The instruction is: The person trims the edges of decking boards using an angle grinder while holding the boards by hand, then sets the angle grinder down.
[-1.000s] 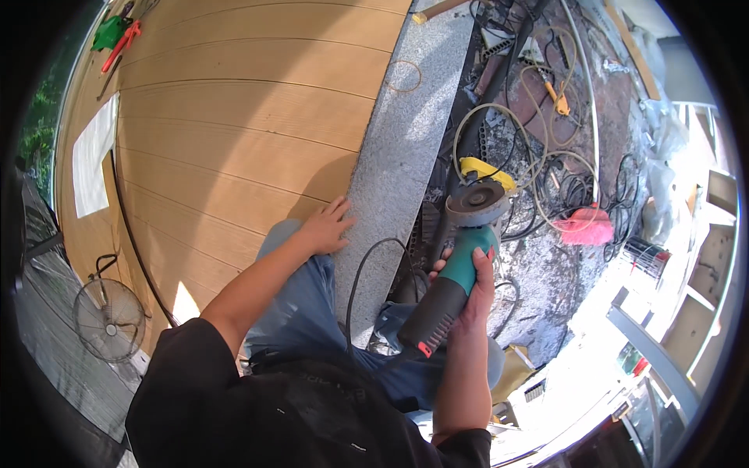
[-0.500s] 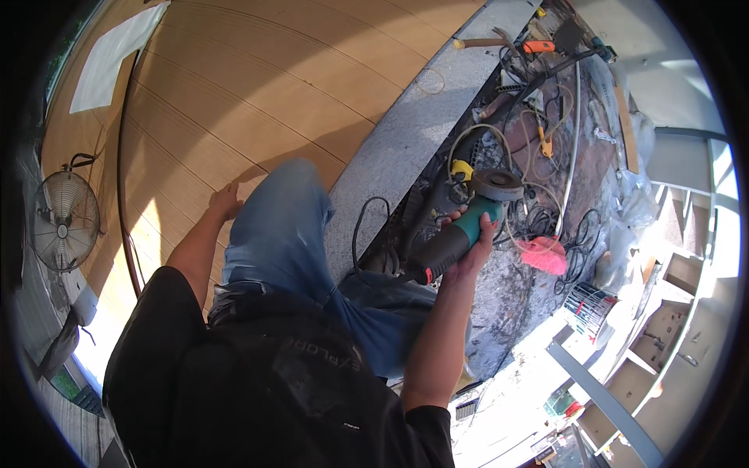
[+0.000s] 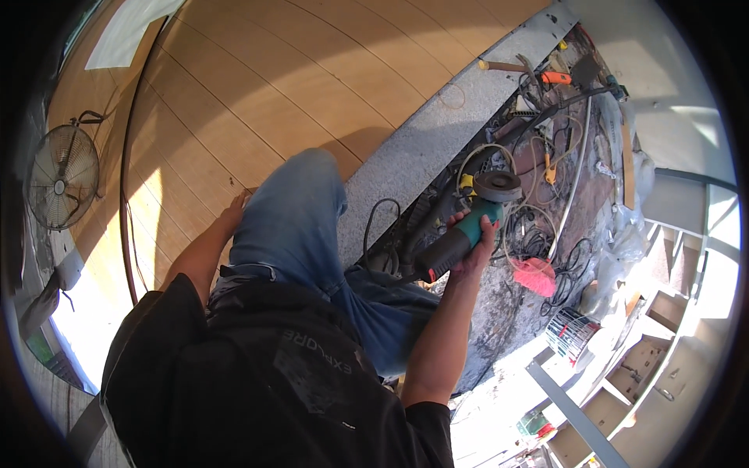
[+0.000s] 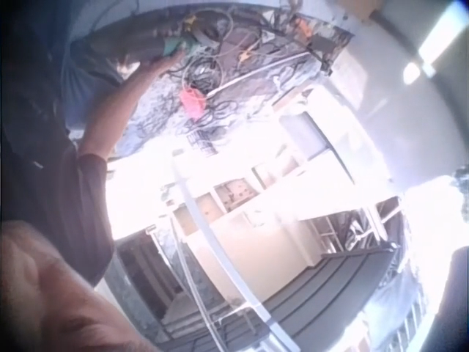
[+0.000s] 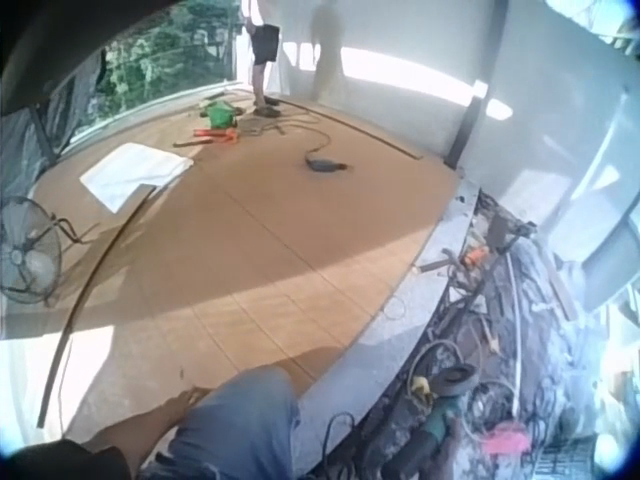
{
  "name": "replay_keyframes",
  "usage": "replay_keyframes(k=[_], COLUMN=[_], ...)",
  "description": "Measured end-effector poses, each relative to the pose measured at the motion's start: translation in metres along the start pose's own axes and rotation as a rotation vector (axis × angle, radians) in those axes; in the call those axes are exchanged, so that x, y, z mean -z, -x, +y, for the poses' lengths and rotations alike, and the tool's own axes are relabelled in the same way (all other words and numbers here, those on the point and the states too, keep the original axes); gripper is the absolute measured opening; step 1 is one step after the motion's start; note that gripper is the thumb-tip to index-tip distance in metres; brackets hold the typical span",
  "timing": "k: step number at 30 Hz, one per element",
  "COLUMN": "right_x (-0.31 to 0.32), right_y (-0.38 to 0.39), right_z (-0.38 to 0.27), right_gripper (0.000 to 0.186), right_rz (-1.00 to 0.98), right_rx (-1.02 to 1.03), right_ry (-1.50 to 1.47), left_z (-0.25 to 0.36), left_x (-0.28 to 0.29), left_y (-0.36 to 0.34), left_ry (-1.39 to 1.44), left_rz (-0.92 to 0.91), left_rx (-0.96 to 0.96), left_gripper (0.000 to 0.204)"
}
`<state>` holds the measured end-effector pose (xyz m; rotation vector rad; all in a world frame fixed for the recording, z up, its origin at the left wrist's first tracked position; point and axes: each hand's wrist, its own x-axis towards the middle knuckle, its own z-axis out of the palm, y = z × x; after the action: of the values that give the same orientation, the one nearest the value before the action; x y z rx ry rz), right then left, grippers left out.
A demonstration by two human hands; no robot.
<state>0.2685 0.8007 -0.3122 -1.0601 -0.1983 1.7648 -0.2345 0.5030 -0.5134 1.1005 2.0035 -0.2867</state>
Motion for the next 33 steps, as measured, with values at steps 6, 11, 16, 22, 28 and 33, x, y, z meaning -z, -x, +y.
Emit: replay_keyframes(k=[6, 11, 16, 22, 28, 33], right_x=[-0.004, -0.012, -0.036, -0.058, -0.087, -0.149], right_y=[-0.017, -0.044, -0.053, -0.094, -0.143, -0.192], right_z=[0.005, 0.006, -0.001, 0.009, 0.008, -0.017], right_gripper=[0.042, 0.045, 0.049, 0.057, 0.053, 0.049], right_rz=[-0.103, -0.048, 0.029, 0.112, 0.271, 0.44], right_rx=[-0.042, -0.215, -0.24, -0.377, -0.42, -0.406], right_ry=[0.153, 0.124, 0.131, 0.093, -0.032, 0.051], left_z=[-0.024, -0.025, 0.06, 0.201, 0.44, 0.584], left_x=[-0.025, -0.023, 0.092, 0.235, 0.344, 0.383], left_y=[-0.018, -0.019, -0.052, -0.218, -0.453, -0.568], left_ry=[-0.258, -0.306, -0.368, -0.109, -0.165, -0.002], left_rz=[0.056, -0.004, -0.367, 0.372, 0.597, 0.552], left_rx=[-0.144, -0.104, 0.0, -0.456, -0.599, -0.475], left_gripper=[0.065, 0.081, 0.071, 0.042, 0.057, 0.069])
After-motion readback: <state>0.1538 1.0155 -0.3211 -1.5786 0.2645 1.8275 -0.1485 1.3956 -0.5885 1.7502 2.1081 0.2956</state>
